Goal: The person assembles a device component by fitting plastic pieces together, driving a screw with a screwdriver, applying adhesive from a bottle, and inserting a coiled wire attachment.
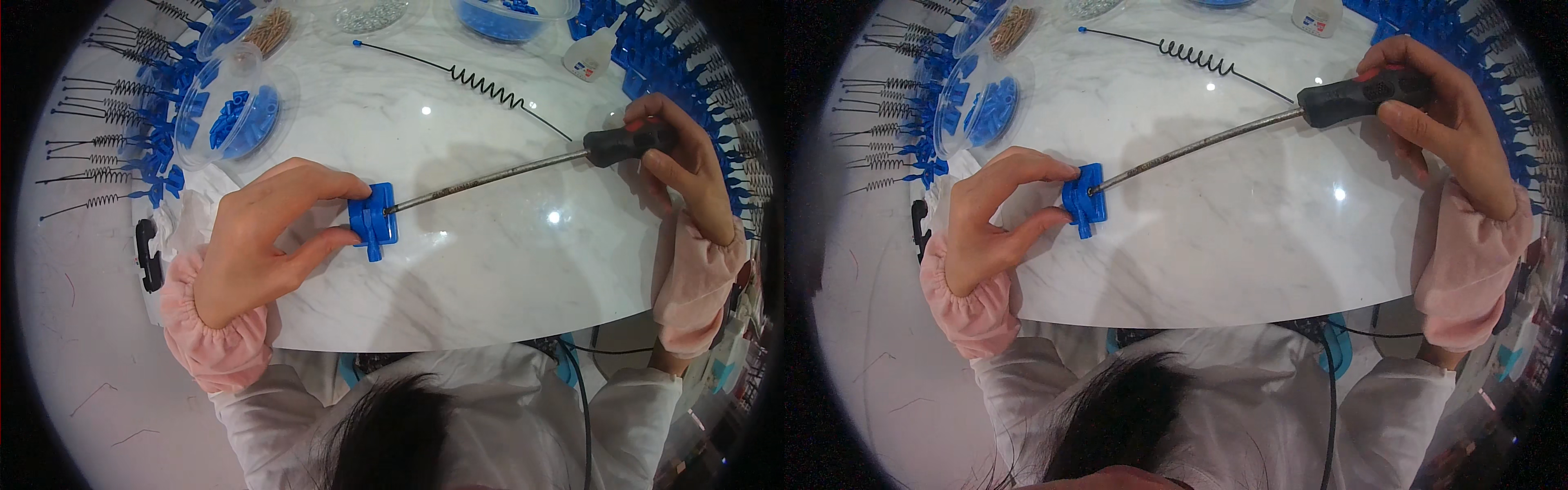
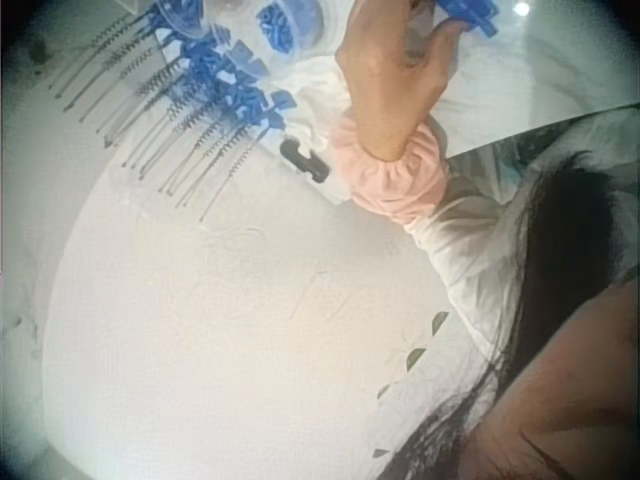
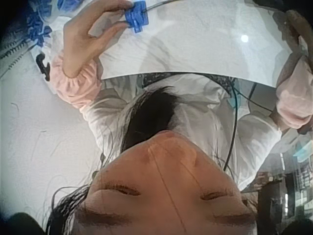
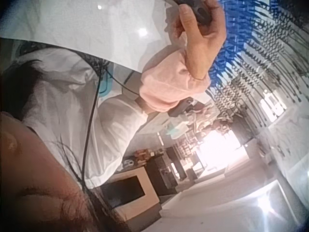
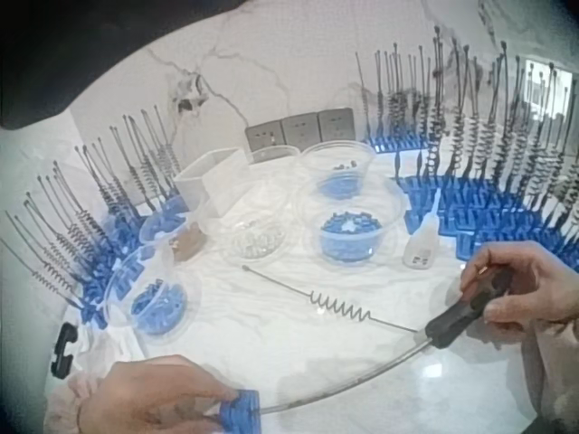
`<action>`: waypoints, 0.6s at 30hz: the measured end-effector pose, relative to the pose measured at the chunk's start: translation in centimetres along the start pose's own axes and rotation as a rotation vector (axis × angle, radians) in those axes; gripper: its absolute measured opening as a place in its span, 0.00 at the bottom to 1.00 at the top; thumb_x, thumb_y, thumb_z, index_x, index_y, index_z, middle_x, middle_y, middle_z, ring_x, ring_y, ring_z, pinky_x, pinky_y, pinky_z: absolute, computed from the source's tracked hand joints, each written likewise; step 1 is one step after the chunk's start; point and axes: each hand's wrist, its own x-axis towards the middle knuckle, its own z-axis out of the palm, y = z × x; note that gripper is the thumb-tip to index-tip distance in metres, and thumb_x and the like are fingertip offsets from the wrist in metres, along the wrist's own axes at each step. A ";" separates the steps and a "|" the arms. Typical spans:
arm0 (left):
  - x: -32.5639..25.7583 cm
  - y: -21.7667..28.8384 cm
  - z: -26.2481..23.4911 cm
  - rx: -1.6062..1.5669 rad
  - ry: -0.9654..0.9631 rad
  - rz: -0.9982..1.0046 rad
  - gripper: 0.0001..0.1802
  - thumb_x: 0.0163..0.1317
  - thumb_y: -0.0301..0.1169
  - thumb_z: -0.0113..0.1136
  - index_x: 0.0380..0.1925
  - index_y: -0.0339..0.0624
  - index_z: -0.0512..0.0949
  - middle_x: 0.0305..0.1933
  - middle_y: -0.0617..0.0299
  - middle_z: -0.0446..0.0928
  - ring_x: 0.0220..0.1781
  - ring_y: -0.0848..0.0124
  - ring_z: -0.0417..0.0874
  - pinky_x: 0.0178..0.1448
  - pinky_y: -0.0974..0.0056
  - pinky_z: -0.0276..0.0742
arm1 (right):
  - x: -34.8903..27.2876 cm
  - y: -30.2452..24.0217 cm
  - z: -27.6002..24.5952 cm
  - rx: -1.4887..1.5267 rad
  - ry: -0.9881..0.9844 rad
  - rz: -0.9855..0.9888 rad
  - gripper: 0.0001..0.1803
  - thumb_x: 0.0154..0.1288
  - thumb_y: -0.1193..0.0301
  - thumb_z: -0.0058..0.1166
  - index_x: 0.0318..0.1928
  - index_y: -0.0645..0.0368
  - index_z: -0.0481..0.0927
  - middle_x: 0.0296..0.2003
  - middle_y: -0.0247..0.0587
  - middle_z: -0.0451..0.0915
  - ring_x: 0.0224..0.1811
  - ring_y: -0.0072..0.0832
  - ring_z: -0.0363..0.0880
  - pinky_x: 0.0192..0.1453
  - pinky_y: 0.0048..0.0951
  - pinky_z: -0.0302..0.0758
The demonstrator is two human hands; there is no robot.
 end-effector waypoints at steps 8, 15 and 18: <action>0.0 0.0 0.1 0.023 0.047 0.008 0.20 0.47 0.19 0.72 0.43 0.37 0.83 0.41 0.55 0.85 0.41 0.59 0.85 0.46 0.63 0.80 | 0.4 0.5 -0.7 -0.141 -0.073 -0.179 0.21 0.65 0.59 0.66 0.51 0.59 0.79 0.40 0.34 0.78 0.38 0.19 0.76 0.44 0.16 0.72; -0.1 -0.1 0.1 0.033 0.064 -0.006 0.19 0.47 0.17 0.71 0.43 0.36 0.83 0.41 0.55 0.85 0.41 0.58 0.85 0.45 0.62 0.80 | 0.0 -0.4 -0.6 -0.007 -0.178 0.051 0.23 0.64 0.56 0.66 0.49 0.61 0.81 0.36 0.34 0.78 0.31 0.18 0.74 0.35 0.17 0.70; -0.1 -0.2 0.0 0.050 0.065 -0.002 0.20 0.47 0.17 0.70 0.44 0.37 0.83 0.41 0.55 0.85 0.41 0.58 0.85 0.46 0.62 0.80 | 0.1 -0.6 -0.3 0.023 -0.165 0.043 0.24 0.64 0.54 0.67 0.49 0.62 0.80 0.34 0.33 0.78 0.27 0.17 0.72 0.30 0.18 0.67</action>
